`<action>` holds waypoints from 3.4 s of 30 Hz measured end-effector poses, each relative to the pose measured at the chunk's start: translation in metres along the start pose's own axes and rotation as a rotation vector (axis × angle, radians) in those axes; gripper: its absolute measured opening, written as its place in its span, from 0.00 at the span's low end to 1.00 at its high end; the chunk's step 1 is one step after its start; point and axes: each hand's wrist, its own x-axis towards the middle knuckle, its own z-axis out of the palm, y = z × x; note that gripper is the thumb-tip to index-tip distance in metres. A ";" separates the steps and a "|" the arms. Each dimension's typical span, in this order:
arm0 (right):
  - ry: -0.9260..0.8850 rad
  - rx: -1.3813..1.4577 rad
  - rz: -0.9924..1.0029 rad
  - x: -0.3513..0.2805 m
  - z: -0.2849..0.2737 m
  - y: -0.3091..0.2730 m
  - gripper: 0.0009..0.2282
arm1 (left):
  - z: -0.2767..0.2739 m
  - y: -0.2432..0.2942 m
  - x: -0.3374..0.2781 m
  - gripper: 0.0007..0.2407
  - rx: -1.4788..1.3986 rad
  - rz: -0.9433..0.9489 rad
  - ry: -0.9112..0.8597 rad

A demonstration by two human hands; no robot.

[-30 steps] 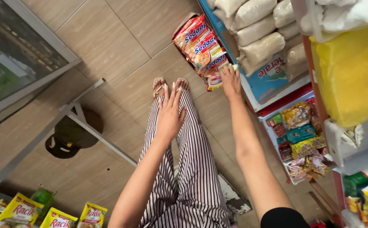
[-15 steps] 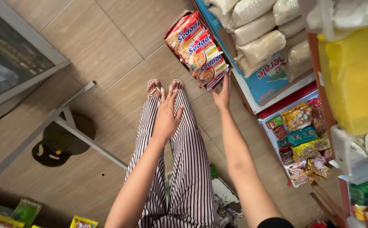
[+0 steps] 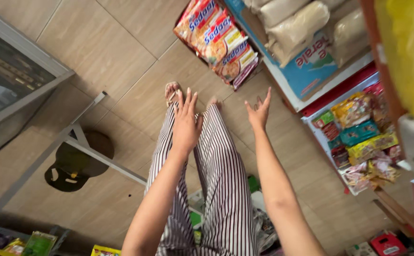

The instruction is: The person wipes a shelf surface with a cloth, then picks up multiple packets of instant noodles from a box on the floor and arranges them on the shelf. They handle different noodle brands, placing them in neat rows.

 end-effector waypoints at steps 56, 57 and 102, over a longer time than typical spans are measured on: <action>0.037 -0.869 -1.303 -0.061 0.067 -0.184 0.24 | 0.051 -0.115 0.037 0.21 -1.442 -0.167 0.177; -0.007 -0.781 -1.198 -0.052 0.068 -0.189 0.26 | 0.043 -0.117 0.033 0.21 -1.484 -0.208 0.236; -0.065 0.706 0.229 0.036 0.127 -0.151 0.31 | 0.011 -0.069 0.229 0.38 -0.201 0.036 0.300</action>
